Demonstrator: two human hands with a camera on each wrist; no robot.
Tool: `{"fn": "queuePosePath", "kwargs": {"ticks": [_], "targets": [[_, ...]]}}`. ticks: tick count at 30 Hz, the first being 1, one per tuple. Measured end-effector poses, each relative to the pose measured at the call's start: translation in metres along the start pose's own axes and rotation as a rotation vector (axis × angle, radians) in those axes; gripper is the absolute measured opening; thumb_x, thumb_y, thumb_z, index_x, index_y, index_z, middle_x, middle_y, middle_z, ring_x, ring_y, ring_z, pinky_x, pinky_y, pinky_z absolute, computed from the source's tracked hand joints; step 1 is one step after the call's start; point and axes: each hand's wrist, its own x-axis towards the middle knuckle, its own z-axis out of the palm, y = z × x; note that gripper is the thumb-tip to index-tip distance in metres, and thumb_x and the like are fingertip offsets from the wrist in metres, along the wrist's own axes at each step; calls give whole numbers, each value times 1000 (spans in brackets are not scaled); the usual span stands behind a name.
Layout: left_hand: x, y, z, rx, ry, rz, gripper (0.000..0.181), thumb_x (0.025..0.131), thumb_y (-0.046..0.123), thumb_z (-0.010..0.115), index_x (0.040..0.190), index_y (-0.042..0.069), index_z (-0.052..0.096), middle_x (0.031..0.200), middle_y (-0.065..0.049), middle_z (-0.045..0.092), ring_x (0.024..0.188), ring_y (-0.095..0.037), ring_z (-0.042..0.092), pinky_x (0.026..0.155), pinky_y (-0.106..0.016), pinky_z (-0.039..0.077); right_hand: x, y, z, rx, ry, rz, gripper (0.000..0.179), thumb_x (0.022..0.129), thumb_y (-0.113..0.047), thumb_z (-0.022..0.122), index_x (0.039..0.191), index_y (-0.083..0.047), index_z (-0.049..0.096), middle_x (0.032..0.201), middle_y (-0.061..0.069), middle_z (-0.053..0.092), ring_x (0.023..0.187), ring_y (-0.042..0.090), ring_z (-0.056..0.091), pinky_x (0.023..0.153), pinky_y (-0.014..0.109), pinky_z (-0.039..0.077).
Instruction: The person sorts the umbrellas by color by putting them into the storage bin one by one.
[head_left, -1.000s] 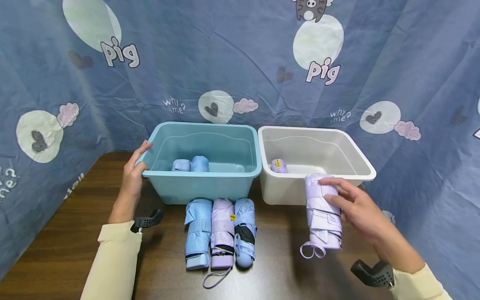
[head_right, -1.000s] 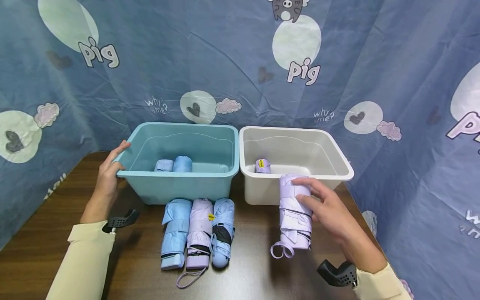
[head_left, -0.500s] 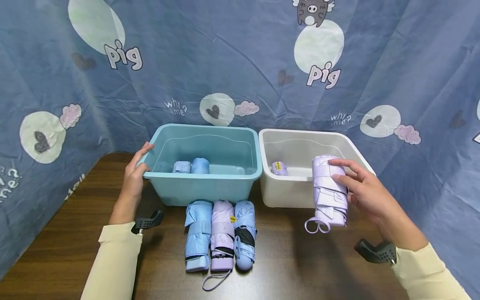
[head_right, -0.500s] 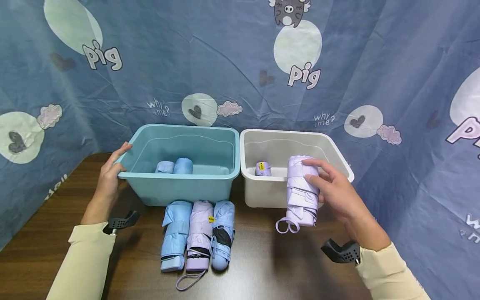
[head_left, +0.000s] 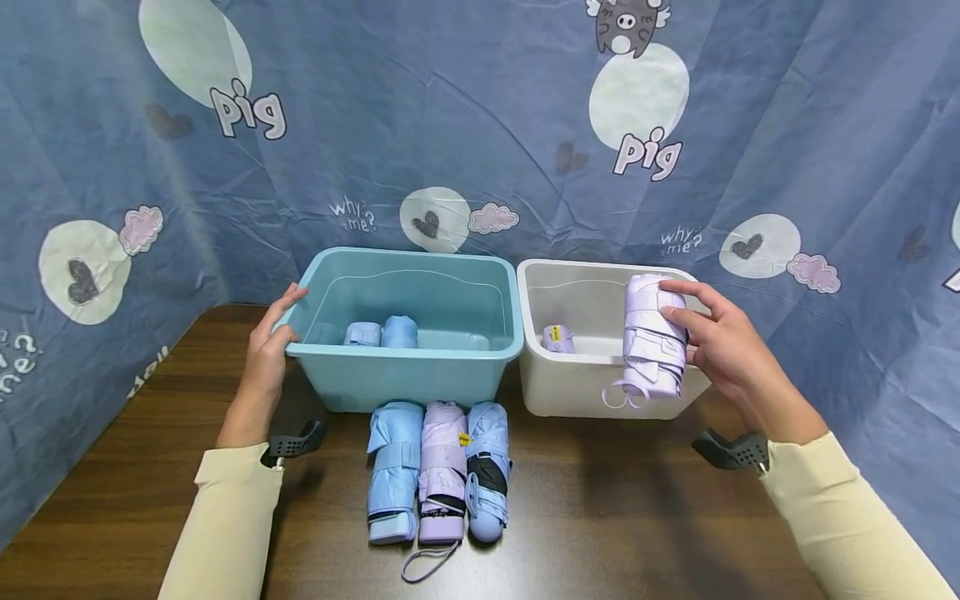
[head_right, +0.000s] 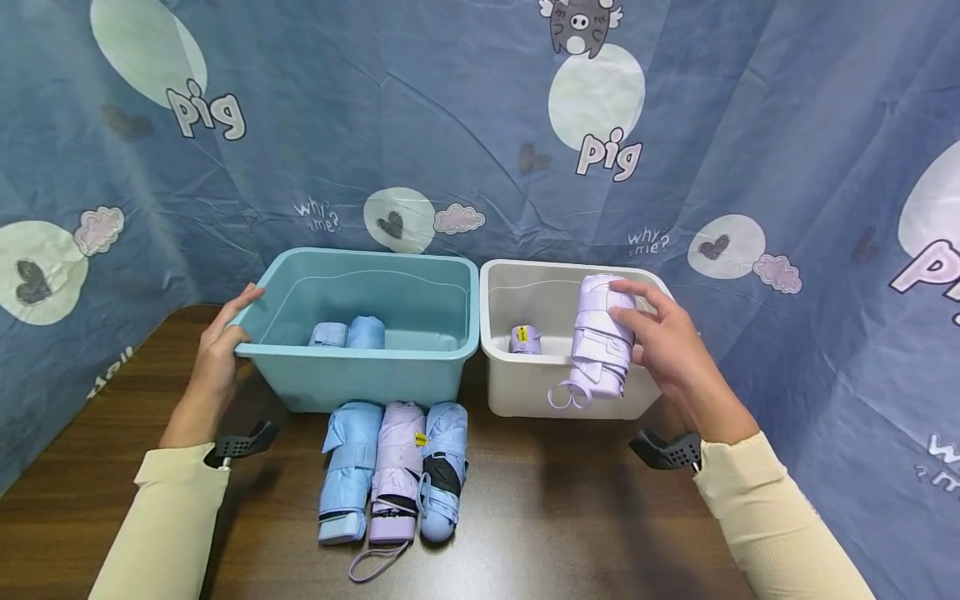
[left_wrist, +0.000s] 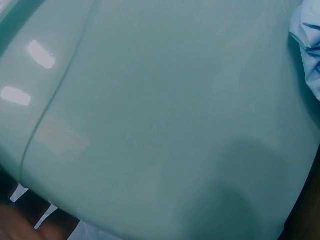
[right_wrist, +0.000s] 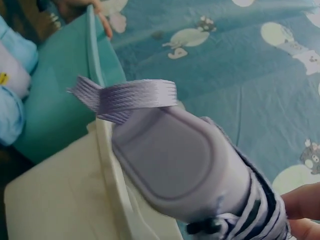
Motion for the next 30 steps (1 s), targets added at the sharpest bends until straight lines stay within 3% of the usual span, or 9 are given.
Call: {"fn": "queuePosePath", "kwargs": {"ticks": [10,17,25,30], "targets": [[0,-4,-2,11,-18,3,65,81,-4,34,143,7,46,157,0,29,145,-19,20,103,-36,20,31,-1,5,135,109,-2,49,94,-17,61,140,-17,45,119,10,42,83,17,62,66,32,53],[0,-2,-2,11,-29,5,64,82,-4,34,144,5,44,157,0,28,145,-20,17,105,-44,16,47,5,1,110,148,20,50,94,-18,60,141,-20,45,120,7,41,86,16,61,68,31,53],[0,-3,-3,5,-28,7,64,81,-4,34,144,6,45,158,-2,27,146,-20,17,106,-47,15,68,13,-6,151,156,5,49,94,-12,59,141,-16,46,118,6,42,81,15,63,65,30,53],[0,-2,-4,11,-31,6,64,81,-3,34,144,6,44,158,0,27,146,-20,16,106,-50,15,81,23,-11,113,161,14,48,95,-13,58,141,-18,47,116,7,44,80,15,62,65,30,53]]}}
